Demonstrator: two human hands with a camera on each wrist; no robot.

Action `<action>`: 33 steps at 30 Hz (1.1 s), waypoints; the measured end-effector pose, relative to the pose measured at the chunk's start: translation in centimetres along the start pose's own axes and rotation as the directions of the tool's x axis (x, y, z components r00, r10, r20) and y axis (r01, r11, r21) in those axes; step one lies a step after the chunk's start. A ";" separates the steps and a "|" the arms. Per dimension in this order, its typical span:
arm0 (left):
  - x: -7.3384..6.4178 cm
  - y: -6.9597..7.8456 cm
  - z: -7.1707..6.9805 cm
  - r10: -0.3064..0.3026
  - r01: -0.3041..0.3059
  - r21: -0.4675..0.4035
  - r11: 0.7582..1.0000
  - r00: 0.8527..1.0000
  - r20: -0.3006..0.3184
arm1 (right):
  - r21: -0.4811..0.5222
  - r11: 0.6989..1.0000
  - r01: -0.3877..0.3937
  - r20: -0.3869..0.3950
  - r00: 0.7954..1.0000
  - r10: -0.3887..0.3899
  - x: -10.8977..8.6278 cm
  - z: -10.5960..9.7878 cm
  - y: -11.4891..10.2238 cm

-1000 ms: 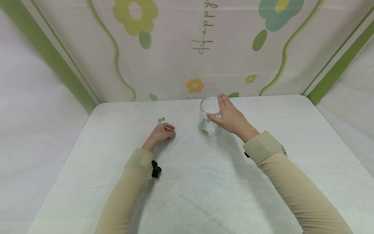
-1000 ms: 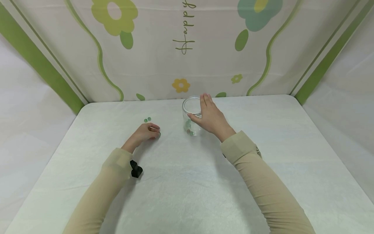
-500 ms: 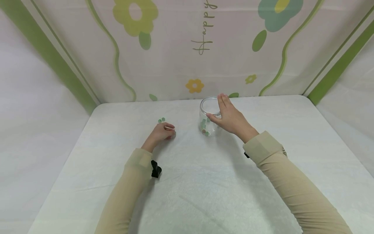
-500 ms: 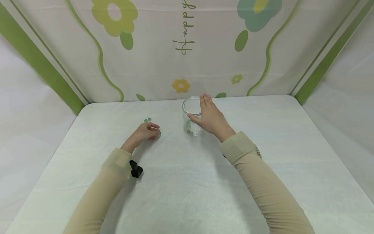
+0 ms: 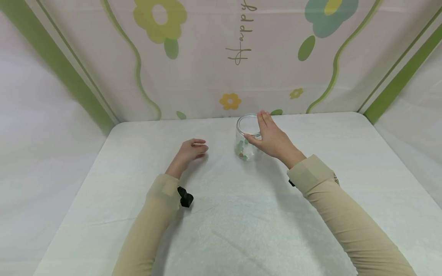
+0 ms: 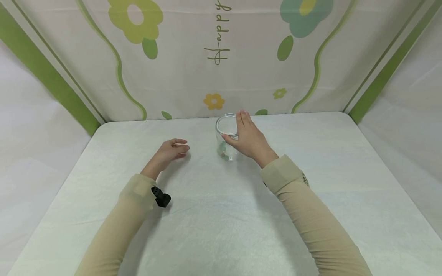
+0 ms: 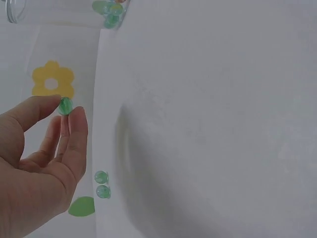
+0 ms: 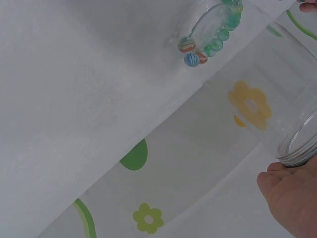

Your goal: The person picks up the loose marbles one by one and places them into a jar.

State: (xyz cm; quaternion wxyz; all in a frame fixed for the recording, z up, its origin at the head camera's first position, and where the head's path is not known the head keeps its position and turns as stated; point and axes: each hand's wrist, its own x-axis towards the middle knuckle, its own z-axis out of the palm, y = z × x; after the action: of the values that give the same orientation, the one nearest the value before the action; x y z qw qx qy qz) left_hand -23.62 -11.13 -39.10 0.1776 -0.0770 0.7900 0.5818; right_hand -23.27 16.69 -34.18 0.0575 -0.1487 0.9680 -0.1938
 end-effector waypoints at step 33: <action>-0.8 6.8 4.8 0.194 -0.226 -0.435 0.871 0.974 -0.118 | -0.013 1.000 -0.012 0.001 1.000 0.012 0.1 0.0 0.0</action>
State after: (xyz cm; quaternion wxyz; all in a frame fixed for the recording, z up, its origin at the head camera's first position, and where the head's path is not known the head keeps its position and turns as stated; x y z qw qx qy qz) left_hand -24.19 -4.56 -33.99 0.0628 -0.0499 0.6450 0.7600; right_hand -23.40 16.65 -34.24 0.0582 -0.1432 0.9701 -0.1872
